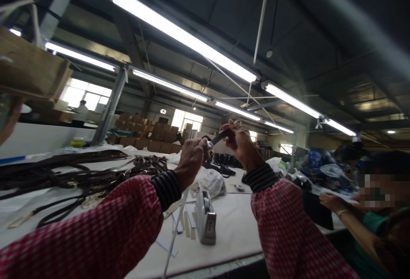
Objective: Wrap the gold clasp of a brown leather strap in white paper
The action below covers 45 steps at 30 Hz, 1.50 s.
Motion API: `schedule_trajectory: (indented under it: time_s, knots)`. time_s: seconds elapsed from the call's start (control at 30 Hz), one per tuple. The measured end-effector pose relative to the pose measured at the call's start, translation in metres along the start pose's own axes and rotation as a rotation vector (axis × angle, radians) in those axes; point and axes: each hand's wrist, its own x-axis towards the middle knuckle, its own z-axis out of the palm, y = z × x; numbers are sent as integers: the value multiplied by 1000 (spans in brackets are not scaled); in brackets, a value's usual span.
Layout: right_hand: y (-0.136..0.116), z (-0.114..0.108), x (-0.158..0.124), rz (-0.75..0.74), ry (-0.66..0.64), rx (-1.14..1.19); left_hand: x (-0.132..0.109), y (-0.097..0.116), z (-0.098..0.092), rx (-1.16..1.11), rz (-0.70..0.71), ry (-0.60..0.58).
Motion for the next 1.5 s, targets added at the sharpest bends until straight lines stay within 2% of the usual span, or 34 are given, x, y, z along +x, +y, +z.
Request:
schedule_trajectory:
  time_s: [0.1, 0.17, 0.23, 0.33, 0.47, 0.67, 0.77, 0.9, 1.0, 1.07, 1.17, 1.27, 1.37, 1.43, 1.5]
  knots:
    - [-4, 2, 4, -54, -59, -137, 6, 7, 8, -24, -41, -26]
    - [-5, 6, 5, -72, -154, -208, 13, 14, 12, -59, -53, -59]
    - [-5, 10, 5, -63, -235, -194, 20, 19, 15, -107, -58, -93]
    - [-1, 13, 4, -35, -289, -119, 26, 22, 15, -174, -89, -131]
    - [5, 10, 3, -40, -393, -65, 21, 20, 12, -234, -173, -205]
    - [17, 4, -8, -50, -425, -97, 10, 14, 6, -311, -271, -281]
    - [26, 1, -11, -9, -516, -75, 7, 11, 1, -335, -275, -287]
    - [43, -3, -16, 3, -492, 33, 1, 8, -5, -345, -190, -321]
    - [63, -1, -36, 107, -515, 179, -1, 10, -5, -310, -108, -263]
    - [78, 3, -60, 185, -519, 258, 1, 10, -4, -284, -79, -142]
    - [97, 3, -98, 249, -435, 224, 1, 3, -9, -246, -35, 6]
    - [103, -15, -121, 263, -322, 102, -8, -9, -28, -167, -28, -4]
    - [97, -48, -129, 265, -255, -80, -24, -15, -55, -61, -166, -81]
    - [89, -67, -133, 283, -264, -208, -36, -15, -70, 4, -306, -208]
    - [80, -77, -141, 307, -330, -325, -49, -18, -77, 104, -397, -375]
